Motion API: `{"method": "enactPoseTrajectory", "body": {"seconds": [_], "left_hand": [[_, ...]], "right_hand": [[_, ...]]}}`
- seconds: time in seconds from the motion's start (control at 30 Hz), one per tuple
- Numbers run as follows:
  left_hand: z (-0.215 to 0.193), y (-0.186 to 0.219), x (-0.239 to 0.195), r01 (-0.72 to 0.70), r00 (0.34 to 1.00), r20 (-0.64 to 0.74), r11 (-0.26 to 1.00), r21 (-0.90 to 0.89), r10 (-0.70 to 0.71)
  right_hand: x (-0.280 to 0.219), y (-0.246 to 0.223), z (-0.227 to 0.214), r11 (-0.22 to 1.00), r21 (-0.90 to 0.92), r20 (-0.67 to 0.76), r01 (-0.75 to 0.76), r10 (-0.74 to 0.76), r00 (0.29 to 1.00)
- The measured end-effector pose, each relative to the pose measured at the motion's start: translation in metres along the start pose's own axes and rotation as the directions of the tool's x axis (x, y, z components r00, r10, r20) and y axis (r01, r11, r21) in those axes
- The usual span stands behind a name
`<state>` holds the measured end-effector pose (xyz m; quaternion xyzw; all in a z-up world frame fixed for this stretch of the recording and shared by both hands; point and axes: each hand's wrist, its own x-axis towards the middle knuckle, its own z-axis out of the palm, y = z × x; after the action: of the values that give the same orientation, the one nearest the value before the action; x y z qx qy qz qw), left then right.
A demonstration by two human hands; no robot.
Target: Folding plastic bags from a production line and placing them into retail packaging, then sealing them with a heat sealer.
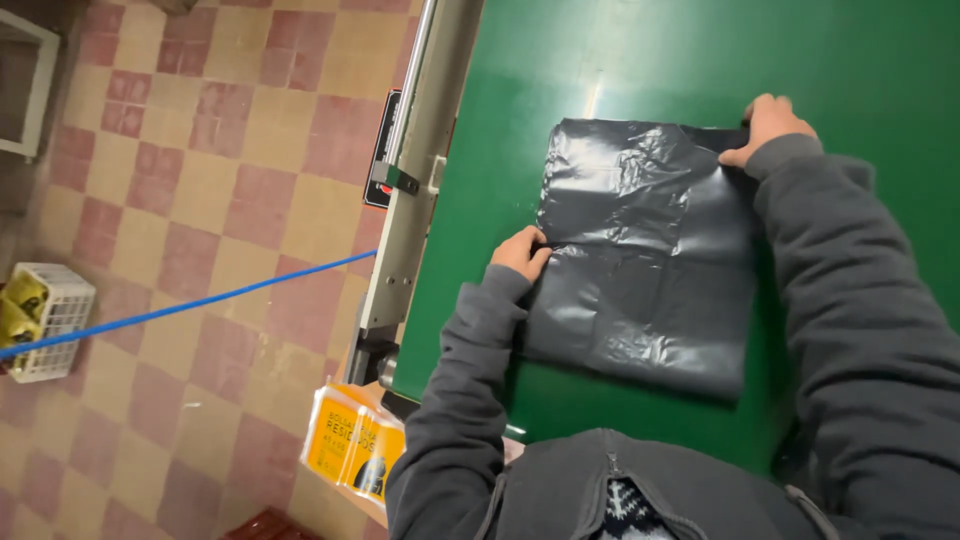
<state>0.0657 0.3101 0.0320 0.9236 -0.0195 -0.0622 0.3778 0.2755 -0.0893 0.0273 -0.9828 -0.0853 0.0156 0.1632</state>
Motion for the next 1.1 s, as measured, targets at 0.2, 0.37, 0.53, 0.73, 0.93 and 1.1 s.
{"method": "enactPoseTrajectory", "body": {"seconds": [0.2, 0.37, 0.53, 0.73, 0.93, 1.1], "left_hand": [[0.013, 0.006, -0.002, 0.18, 0.97, -0.137, 0.971, -0.158, -0.202], [0.004, 0.022, -0.002, 0.298, 0.94, -0.159, 0.953, -0.048, -0.301], [0.07, -0.111, 0.012, -0.173, 0.905, -0.383, 0.983, 0.063, 0.184], [-0.006, -0.029, -0.001, 0.057, 0.965, -0.262, 0.989, 0.138, -0.019], [0.015, 0.087, -0.034, -0.18, 0.963, -0.071, 0.814, 0.552, 0.261], [0.062, 0.054, -0.058, -0.421, 0.876, 0.127, 0.608, 0.673, 0.466]], "right_hand": [[-0.028, -0.013, -0.01, 0.998, -0.059, 0.19, 0.033, -0.021, 0.981], [-0.169, -0.094, -0.093, 0.934, 0.203, -0.308, 0.293, -0.223, 0.925], [-0.296, -0.119, -0.079, 0.928, 0.153, -0.357, 0.341, -0.27, 0.895], [-0.345, -0.12, -0.055, 0.954, 0.043, -0.225, 0.296, -0.279, 0.934], [-0.272, -0.19, -0.048, 0.914, 0.175, -0.238, 0.366, -0.321, 0.917], [-0.259, -0.185, 0.043, 0.943, 0.076, -0.256, 0.323, -0.295, 0.921]]}}
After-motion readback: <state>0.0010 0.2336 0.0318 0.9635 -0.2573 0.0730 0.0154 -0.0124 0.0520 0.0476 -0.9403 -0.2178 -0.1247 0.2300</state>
